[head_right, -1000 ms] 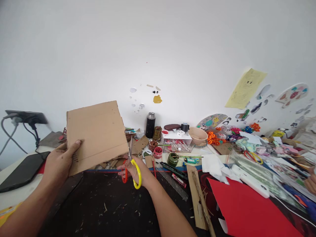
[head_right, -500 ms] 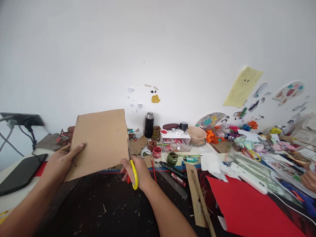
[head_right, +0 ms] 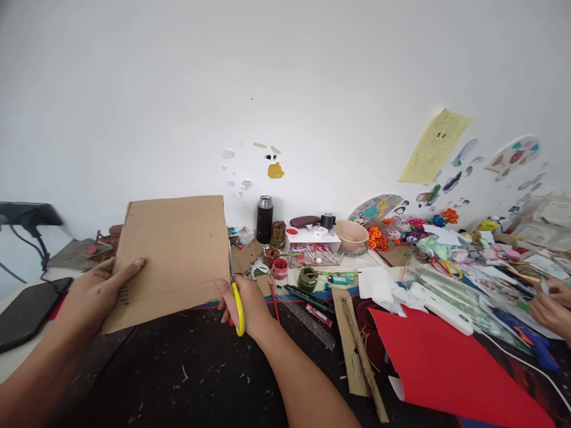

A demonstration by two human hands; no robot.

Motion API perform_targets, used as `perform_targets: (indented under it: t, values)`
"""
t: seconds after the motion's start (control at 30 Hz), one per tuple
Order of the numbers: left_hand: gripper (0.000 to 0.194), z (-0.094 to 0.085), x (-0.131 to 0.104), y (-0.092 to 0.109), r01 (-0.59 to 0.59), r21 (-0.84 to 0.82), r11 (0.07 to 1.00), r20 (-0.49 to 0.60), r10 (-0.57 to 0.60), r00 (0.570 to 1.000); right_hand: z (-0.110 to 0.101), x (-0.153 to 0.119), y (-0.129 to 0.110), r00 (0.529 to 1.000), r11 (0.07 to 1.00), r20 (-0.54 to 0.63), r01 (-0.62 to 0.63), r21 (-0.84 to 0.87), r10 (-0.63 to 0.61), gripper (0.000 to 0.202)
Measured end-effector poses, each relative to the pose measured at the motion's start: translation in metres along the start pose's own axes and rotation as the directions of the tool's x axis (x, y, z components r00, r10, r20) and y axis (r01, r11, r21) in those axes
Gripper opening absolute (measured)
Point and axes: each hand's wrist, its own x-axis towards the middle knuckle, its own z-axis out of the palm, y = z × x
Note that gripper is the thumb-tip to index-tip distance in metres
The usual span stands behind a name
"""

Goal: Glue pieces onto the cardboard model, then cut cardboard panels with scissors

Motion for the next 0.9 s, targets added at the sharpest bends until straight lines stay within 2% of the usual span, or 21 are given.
perform_targets:
  t: [0.17, 0.3, 0.43, 0.67, 0.9]
  values:
    - [0.055, 0.000, 0.001, 0.000, -0.013, 0.052, 0.999, -0.014, 0.013, 1.000, -0.001, -0.001, -0.002, 1.000, 0.995, -0.029, -0.006, -0.096, 0.003, 0.061]
    - [0.059, 0.004, -0.004, 0.006, 0.014, 0.014, 1.000, -0.012, -0.014, 1.000, 0.000, -0.001, 0.000, 0.999, 0.996, -0.045, -0.009, -0.089, 0.005, 0.059]
    - [0.063, 0.005, -0.004, 0.005, 0.010, 0.045, 0.999, -0.010, -0.009, 1.000, 0.001, 0.000, 0.001, 0.998, 0.996, -0.059, -0.015, -0.085, 0.010, 0.059]
    - [0.055, 0.002, 0.005, -0.007, -0.052, 0.115, 0.992, -0.025, 0.055, 0.998, -0.001, 0.000, -0.001, 0.998, 0.991, -0.068, -0.003, -0.132, -0.006, 0.057]
    - [0.055, 0.003, 0.003, -0.007, -0.037, 0.119, 0.992, -0.030, 0.041, 0.999, -0.002, 0.000, -0.001, 0.997, 0.989, -0.083, -0.006, -0.149, -0.006, 0.059]
